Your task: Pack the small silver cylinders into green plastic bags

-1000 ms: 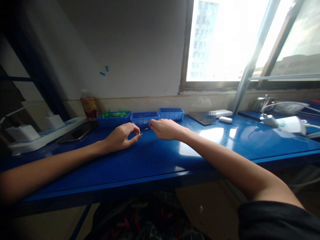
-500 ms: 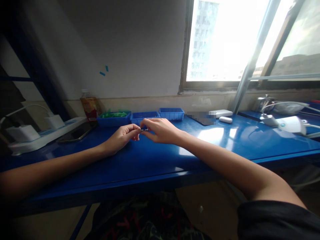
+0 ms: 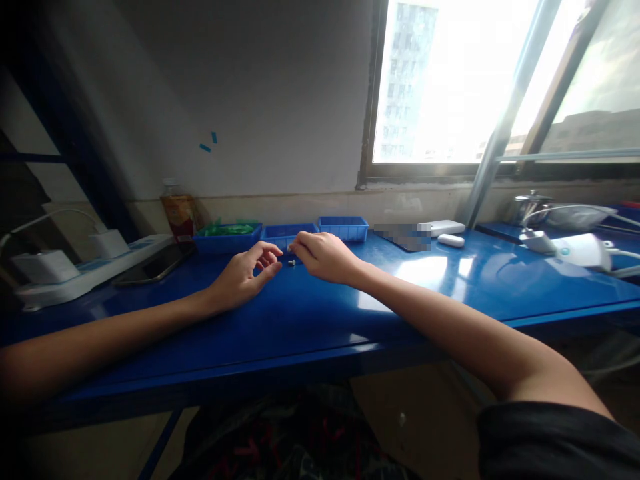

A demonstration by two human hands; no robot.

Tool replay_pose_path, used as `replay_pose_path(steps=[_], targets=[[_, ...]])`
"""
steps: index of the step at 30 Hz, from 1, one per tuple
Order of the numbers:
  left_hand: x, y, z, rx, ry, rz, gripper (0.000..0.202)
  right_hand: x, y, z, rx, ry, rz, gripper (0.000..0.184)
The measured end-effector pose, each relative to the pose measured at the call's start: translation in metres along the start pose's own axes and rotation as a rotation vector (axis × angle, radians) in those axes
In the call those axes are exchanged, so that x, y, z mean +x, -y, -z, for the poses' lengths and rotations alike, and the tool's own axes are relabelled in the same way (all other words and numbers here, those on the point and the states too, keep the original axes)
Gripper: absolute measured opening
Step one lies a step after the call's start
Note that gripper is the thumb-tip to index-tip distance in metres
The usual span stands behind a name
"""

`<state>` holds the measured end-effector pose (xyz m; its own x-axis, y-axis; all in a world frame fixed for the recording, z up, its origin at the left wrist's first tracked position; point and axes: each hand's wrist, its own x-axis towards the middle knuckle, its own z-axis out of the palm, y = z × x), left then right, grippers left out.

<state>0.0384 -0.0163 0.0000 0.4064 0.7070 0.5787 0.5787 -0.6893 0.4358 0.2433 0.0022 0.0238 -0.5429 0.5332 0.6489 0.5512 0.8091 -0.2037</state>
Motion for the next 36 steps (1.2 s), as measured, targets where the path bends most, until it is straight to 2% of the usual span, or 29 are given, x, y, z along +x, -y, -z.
replay_pose_path(steps=[4,9,15,20,26,31,36], targets=[[-0.003,0.000,-0.001,0.084,-0.005,-0.107,0.034,-0.002,0.005,-0.005,0.008,0.067,-0.005,0.023],[-0.003,0.000,-0.002,0.138,0.013,-0.156,0.020,-0.006,0.011,-0.011,-0.028,0.137,0.001,0.022],[-0.004,-0.003,-0.001,0.180,-0.033,-0.166,0.026,-0.006,0.012,-0.014,-0.034,0.113,-0.072,0.028],[-0.005,-0.002,-0.001,0.200,-0.018,-0.124,0.023,-0.005,0.011,-0.016,0.052,0.115,-0.066,0.027],[0.000,-0.002,0.002,-0.044,0.071,-0.022,0.027,-0.004,0.011,-0.013,0.178,0.117,-0.096,0.031],[0.003,-0.006,0.003,-0.272,0.186,0.074,0.028,-0.006,0.004,-0.013,0.001,0.079,-0.003,0.018],[0.003,-0.007,0.003,-0.409,0.305,0.110,0.027,-0.008,0.003,-0.012,-0.098,0.112,0.060,0.015]])
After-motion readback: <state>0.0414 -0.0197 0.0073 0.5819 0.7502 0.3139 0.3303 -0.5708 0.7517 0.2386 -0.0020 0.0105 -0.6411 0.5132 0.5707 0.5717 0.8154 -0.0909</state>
